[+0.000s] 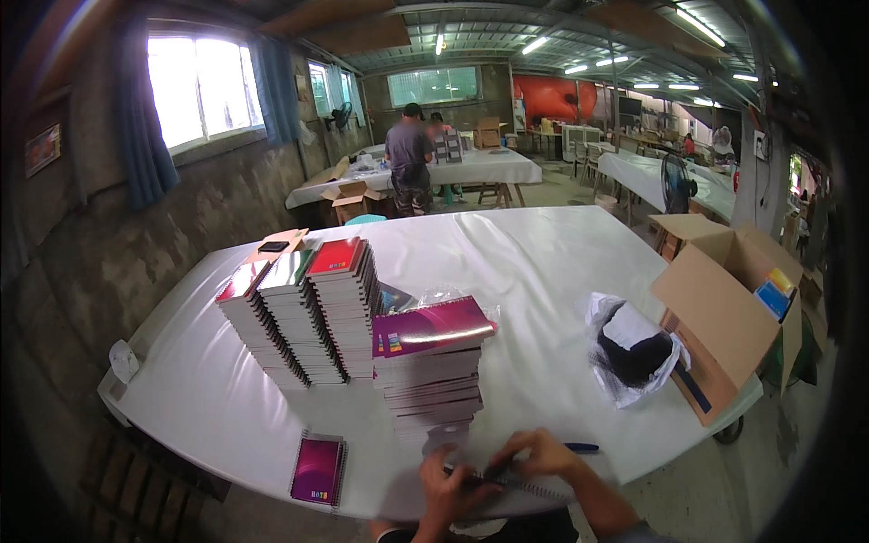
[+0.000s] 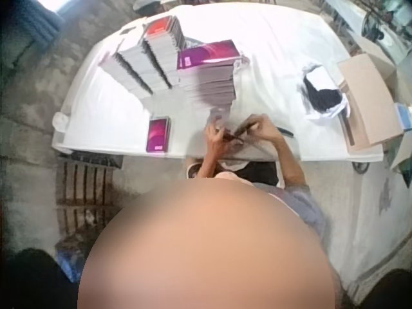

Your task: The person uses pliers to trim the spiral binding edges of stacked notebooks. They handle red and purple notebooks, cutting the binding coils and stacking the trimmed units on the table.

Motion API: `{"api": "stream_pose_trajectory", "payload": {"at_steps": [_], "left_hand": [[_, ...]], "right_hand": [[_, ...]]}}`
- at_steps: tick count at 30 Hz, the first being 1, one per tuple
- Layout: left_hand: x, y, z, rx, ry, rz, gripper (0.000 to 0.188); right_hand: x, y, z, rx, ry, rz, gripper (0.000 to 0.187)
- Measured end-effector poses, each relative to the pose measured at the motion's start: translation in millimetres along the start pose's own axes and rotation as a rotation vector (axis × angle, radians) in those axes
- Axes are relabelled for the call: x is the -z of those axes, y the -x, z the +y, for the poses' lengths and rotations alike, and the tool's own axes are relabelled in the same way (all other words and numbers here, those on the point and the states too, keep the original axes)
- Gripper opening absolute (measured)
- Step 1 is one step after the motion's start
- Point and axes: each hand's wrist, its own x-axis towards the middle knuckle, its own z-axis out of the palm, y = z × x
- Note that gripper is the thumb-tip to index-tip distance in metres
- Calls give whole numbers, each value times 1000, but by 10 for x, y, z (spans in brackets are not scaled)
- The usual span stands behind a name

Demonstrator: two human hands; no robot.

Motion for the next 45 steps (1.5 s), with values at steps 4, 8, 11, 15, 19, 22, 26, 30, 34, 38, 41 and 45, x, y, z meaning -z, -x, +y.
{"api": "stream_pose_trajectory", "payload": {"at_steps": [4,8,11,15,19,22,26,30,34,38,41,45], "left_hand": [[6,-30,18,64,67,45,54],[-9,-38,-56,83,103,85,57],[-12,-51,-98,116,216,33,60],[-8,-69,-71,178,282,-3,58],[-90,-51,-133,144,266,13,61],[-73,-58,-83,201,291,-3,67],[-16,-95,-49,187,309,-46,77],[-111,0,-169,250,451,-44,90],[-221,93,-235,374,565,-38,95],[-220,115,-229,365,599,-44,100],[-135,58,-173,261,487,-7,97],[-40,-4,-159,33,208,-196,78]], "right_hand": [[-9,-7,24,29,-225,57,38],[-111,-83,74,15,-62,91,35],[-105,-102,-11,190,-531,23,35],[-72,-224,77,-2,228,214,34],[-115,-152,-43,219,-358,40,35],[-121,-249,18,16,127,163,29],[-129,-140,-88,163,-554,51,35],[-205,-233,0,49,93,102,35],[-235,-193,-167,234,-366,65,40],[-269,-274,-35,53,151,122,39],[-267,-296,-157,132,-65,83,36],[-400,-397,64,60,236,112,34]]}}
